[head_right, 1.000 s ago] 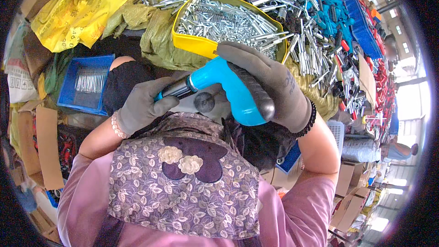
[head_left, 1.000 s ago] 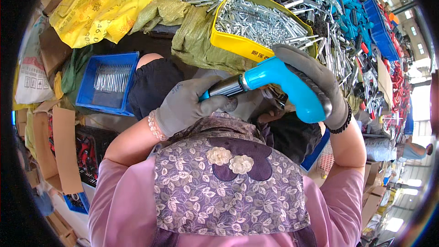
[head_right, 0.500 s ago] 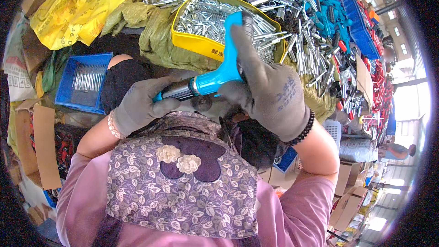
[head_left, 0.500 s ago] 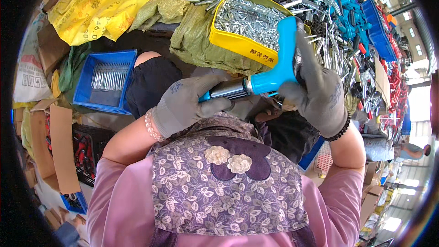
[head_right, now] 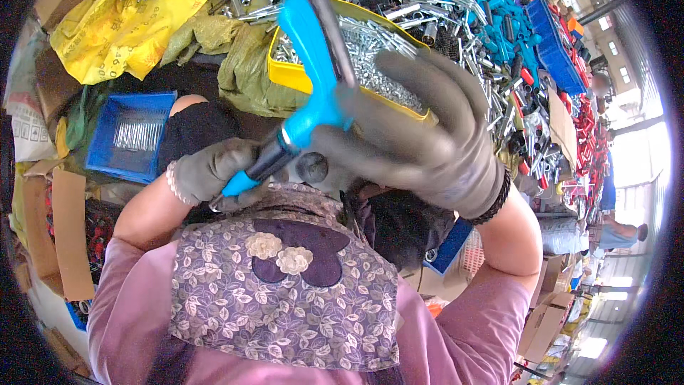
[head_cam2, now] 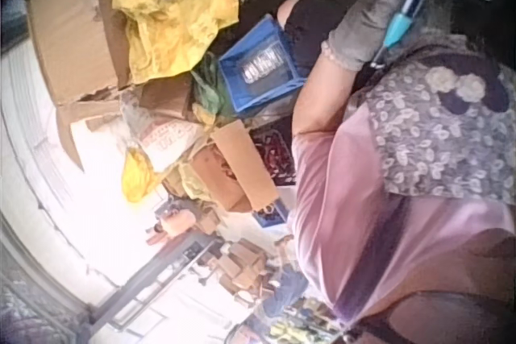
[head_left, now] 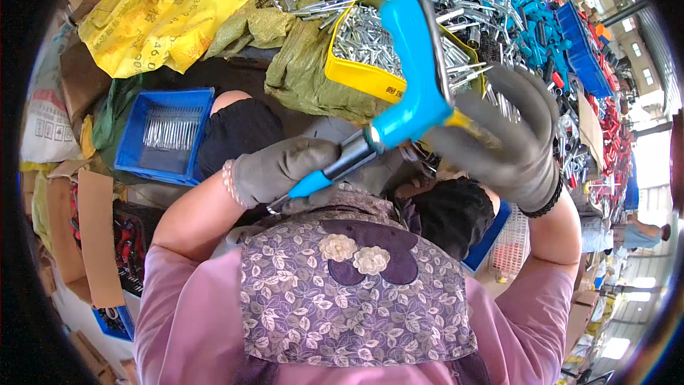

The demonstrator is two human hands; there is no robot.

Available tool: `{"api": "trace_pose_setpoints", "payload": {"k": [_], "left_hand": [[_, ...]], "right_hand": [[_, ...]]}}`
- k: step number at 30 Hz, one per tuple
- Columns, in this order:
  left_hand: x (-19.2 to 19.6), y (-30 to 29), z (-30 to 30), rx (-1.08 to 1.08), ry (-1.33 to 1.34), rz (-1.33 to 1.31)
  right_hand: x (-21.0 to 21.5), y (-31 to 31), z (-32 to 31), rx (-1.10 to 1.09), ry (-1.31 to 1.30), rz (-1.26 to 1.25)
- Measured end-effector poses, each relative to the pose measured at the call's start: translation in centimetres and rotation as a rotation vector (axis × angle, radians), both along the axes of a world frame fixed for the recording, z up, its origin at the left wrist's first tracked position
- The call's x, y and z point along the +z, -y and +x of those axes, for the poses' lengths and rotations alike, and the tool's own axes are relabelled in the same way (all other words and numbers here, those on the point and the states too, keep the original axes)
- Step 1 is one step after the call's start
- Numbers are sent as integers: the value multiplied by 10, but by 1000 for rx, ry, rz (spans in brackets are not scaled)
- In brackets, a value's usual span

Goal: The recorder sorts through metal tubes and components, assembling them with springs and pins using a manual tool.

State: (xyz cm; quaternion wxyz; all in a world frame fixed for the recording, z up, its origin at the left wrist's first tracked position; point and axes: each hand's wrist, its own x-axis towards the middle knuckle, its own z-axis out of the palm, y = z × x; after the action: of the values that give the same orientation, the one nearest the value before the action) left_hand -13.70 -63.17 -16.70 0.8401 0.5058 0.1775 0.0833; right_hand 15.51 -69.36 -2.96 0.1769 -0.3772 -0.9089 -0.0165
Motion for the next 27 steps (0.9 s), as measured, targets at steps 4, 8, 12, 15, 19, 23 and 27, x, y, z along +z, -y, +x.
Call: {"api": "trace_pose_setpoints", "payload": {"k": [4,8,12,15,19,23,27], "left_hand": [[0,-12,5,-196,-113,501],[16,-2,9,414,-462,1791],[-13,-28,16,-339,38,921],[-32,-11,18,-432,-252,656],[-17,-19,21,-157,-628,1333],[-90,-19,5,-487,81,641],[-3,-28,19,-321,-780,1453]], "right_hand": [[-15,2,4,-162,-170,-509],[-51,11,5,-264,-380,-767],[-65,4,1,-36,205,-410],[-104,15,8,-286,11,-709],[-126,18,18,-230,-209,-519],[-112,13,4,-166,30,-555],[-133,35,-8,-433,-789,-1326]]}}
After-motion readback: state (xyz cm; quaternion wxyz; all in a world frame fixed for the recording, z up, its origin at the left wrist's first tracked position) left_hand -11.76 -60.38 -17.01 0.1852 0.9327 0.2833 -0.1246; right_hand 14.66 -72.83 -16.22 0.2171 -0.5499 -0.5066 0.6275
